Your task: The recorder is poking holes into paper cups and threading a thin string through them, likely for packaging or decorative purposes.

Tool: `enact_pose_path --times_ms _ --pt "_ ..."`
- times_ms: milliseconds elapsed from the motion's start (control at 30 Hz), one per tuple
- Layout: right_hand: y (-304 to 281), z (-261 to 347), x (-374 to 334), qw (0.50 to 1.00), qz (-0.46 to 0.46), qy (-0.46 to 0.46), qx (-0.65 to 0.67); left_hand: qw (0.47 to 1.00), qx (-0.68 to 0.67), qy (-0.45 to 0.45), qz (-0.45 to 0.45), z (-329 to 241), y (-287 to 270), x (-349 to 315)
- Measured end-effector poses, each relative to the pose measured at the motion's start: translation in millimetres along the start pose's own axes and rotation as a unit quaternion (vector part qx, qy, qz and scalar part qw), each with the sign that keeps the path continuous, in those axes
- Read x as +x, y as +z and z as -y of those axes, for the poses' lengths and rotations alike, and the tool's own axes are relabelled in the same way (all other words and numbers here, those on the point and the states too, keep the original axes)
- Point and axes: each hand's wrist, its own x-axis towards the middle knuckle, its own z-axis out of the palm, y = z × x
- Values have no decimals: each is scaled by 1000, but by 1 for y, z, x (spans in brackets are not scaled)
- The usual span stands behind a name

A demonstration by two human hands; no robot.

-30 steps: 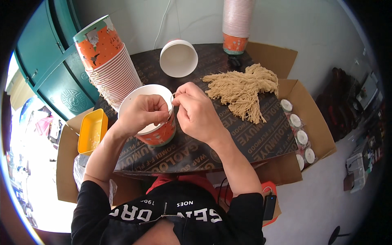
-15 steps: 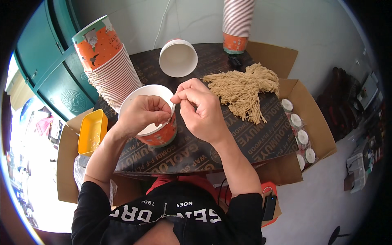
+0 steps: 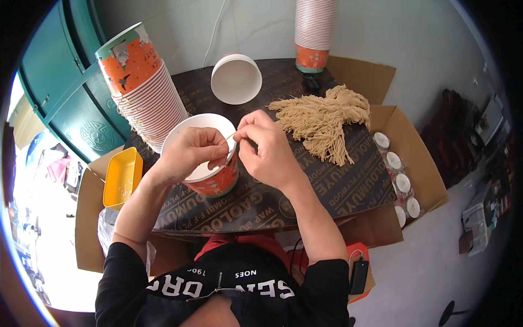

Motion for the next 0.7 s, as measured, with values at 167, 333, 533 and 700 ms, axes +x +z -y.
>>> enact_pose_path --times_ms 167,333,533,700 --pt "7 2 -11 1000 19 -1 -19 1000 -9 5 -3 -1 0 -1" --pt "15 -2 -12 999 14 -18 -24 1000 7 -4 -17 -1 -1 -1" --pt "16 0 -18 1000 -9 16 18 998 -57 -8 -20 -2 -2 0" --pt "19 3 -20 999 11 -9 45 998 -52 -9 -30 5 -4 2"
